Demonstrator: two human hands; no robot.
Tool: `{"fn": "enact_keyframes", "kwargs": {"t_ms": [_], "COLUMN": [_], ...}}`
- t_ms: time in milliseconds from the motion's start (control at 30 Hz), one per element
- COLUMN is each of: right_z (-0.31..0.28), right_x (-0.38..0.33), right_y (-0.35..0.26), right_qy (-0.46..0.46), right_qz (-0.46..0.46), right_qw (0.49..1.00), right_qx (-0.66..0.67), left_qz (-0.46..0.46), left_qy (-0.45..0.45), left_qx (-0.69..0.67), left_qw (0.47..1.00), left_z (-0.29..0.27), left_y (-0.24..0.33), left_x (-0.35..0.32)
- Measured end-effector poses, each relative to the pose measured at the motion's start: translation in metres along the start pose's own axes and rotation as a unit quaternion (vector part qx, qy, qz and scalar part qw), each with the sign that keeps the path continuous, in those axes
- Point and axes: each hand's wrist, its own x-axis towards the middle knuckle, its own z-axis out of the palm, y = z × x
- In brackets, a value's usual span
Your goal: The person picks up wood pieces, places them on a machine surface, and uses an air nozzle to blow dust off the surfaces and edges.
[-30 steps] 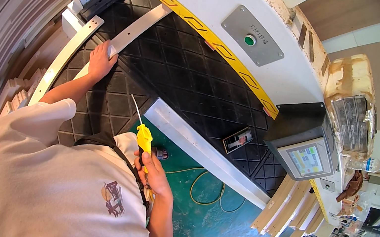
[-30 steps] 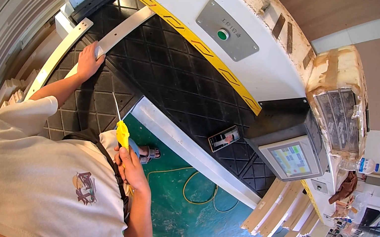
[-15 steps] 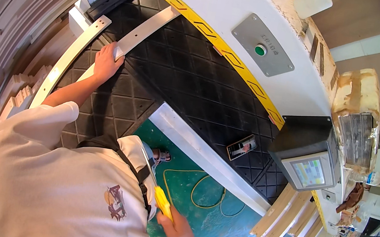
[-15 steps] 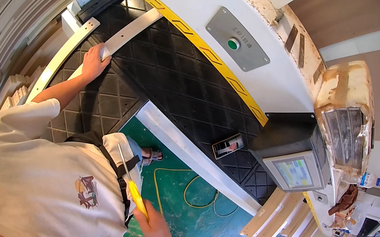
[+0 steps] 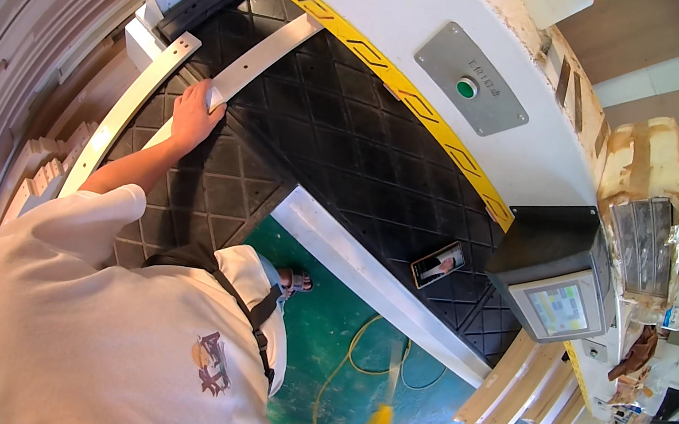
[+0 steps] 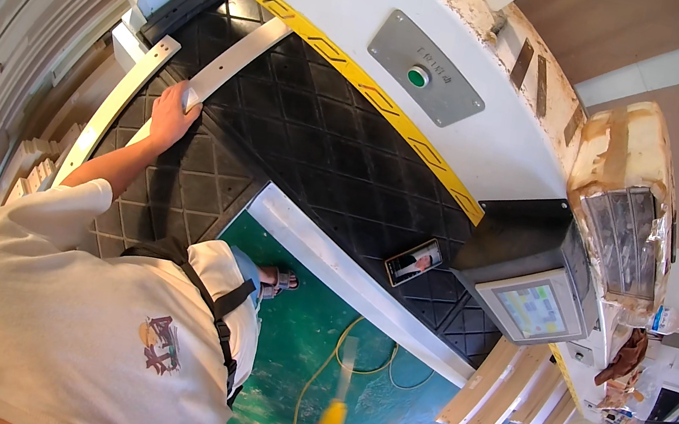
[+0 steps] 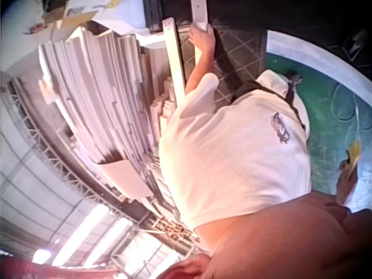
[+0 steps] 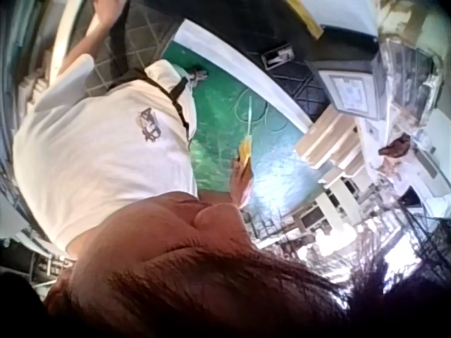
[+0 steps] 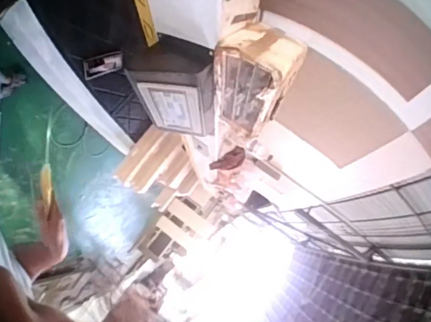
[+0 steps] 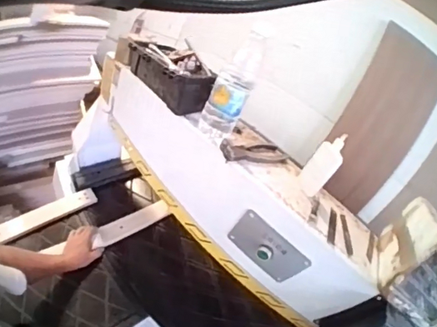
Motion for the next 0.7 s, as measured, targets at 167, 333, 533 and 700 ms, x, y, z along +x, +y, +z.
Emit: {"fn": "enact_keyframes", "kwargs": {"t_ms": [167,333,533,700], "right_z": [-0.008,0.011,0.022,0.063], "right_x": [0.012,0.019,0.056,0.068], "right_y": [-0.003,0.001,-0.035,-0.033], "right_qy": [-0.146,-0.201,-0.023,-0.05], "right_qz": [0.105,-0.014,0.124,0.057], "right_qw": [0.982,0.978,0.992,0.979], "right_qx": [0.064,0.05,-0.005,0.19], "left_qz": [-0.018,-0.016,0.005,0.031], "left_qy": [-0.009,-0.006,-0.005,0.002], "left_qx": [-0.018,-0.027,-0.011,0.02], "left_qw": [1.0,0.999,1.0,0.999], "left_z": [-0.003,-0.003,-0.002,0.007], "left_y": [0.009,0.009,0.008,0.001], "left_x": [0.001,0.001,0.001,0.002]}}
